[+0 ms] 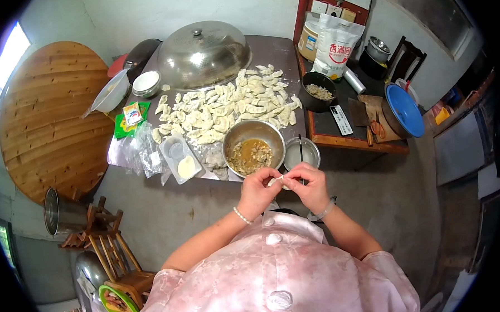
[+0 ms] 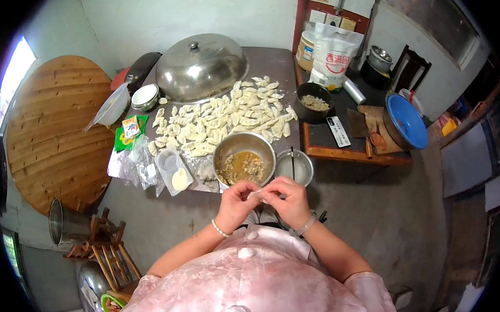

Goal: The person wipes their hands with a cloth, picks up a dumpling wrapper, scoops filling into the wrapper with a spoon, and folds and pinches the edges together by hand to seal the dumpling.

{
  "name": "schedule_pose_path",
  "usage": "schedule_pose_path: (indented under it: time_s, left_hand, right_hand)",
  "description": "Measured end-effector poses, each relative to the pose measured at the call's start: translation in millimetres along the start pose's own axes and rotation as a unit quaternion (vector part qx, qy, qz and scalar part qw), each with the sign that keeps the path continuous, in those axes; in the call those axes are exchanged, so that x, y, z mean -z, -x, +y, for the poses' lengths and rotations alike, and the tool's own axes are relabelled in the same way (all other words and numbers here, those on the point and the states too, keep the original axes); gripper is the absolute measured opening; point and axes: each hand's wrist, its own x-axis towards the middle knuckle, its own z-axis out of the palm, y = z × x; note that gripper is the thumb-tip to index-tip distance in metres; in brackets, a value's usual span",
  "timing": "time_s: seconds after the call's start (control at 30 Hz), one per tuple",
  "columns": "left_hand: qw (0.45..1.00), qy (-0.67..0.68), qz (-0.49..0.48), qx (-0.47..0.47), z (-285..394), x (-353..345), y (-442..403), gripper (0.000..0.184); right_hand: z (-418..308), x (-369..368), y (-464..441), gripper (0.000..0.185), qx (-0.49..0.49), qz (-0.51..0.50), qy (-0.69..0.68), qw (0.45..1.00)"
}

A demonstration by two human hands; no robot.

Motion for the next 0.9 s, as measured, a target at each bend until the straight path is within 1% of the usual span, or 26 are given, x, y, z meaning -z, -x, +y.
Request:
schedule_pose_path:
  time_s: [0.03,0.13,0.23,0.33,0.43,0.47,0.5,0.53,0.57,0.67,0.77,0.83,0.9]
  left_hand:
    - [1.000,-0.012,-0.011,-0.005,0,0,1,0.007]
    - [0.997,0.051,-0.017,0.048,6,-3,3,0.011]
    - [0.999,0.044,-0.004,0.018,13,-7,4,0.016]
    - [0.997,0.069,-0.011,0.022,5,-9,4,0.016]
    - [0.996,0.045,-0.032,0.064,6,-1,2,0.018]
    - [0.996,0.046,-0.032,0.069,7,0,1,0.019]
    - [0.996,0.047,-0.031,0.074,8,1,0,0.020]
    - [0.995,0.048,-0.030,0.078,9,2,0,0.021]
    - [0.997,0.049,-0.024,0.063,10,2,-1,0.021]
    - [0.998,0.058,-0.014,0.031,13,-2,-1,0.023]
    - [0.996,0.081,-0.007,0.024,12,-3,-1,0.024]
    - [0.995,0.097,0.000,0.021,12,-3,0,0.025]
    - [0.996,0.079,0.005,0.042,10,-1,0,0.023]
  right_hand:
    - [1,-1,-1,0.012,-0.015,0.010,-0.007,1.000]
    - [-8,-6,-2,0.011,0.011,0.059,0.022,0.998]
    - [-5,-5,1,0.012,0.134,0.059,0.148,0.978]
    - [-7,-6,0,0.013,0.191,0.078,0.217,0.954]
    - [-4,-7,-1,0.015,0.126,0.054,0.180,0.974]
    - [-1,-9,-2,0.015,0.047,0.058,0.071,0.995]
    - [2,-10,-4,0.016,-0.034,0.061,-0.040,0.997]
    - [3,-11,-5,0.017,-0.114,0.061,-0.149,0.980]
    - [2,-8,-6,0.019,-0.125,0.038,-0.180,0.975]
    - [8,-7,-3,0.016,-0.075,-0.022,-0.109,0.991]
    - [19,-4,-2,0.012,-0.103,0.012,-0.135,0.985]
    - [14,-5,-2,0.010,-0.134,0.027,-0.180,0.974]
    - [13,-5,-3,0.009,-0.149,0.032,-0.201,0.968]
